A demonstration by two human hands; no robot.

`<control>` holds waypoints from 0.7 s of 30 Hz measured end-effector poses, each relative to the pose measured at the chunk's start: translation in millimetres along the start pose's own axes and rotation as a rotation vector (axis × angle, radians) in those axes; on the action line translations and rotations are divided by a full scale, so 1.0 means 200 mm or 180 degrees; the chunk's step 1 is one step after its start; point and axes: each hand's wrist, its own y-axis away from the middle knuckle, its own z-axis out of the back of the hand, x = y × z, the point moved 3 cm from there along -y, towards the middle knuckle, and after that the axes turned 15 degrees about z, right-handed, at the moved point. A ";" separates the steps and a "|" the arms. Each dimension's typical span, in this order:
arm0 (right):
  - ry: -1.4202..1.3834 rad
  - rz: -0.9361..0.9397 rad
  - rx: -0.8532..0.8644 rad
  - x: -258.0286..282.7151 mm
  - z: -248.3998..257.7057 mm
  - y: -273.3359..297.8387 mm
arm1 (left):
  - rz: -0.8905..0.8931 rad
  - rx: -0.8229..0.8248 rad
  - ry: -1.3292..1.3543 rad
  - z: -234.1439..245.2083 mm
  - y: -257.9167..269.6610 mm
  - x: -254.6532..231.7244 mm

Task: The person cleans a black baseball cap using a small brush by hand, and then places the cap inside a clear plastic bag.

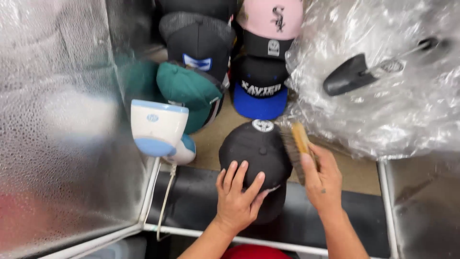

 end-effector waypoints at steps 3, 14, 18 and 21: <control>-0.0258 0.0359 0.0813 0.19 -0.09 -0.18 | -0.0026 -0.0058 -0.0012 0.01 0.01 0.00; 0.0285 -0.1583 0.0752 -0.02 0.03 -0.11 | 0.0122 0.0148 0.0214 0.13 -0.13 0.03; -0.0668 0.0673 0.0754 0.23 0.07 -0.17 | -0.0011 0.0658 0.0453 0.17 -0.42 0.08; -0.1350 0.1024 0.0918 0.15 -0.10 -0.15 | -0.0435 0.0898 0.0461 0.11 -0.50 0.11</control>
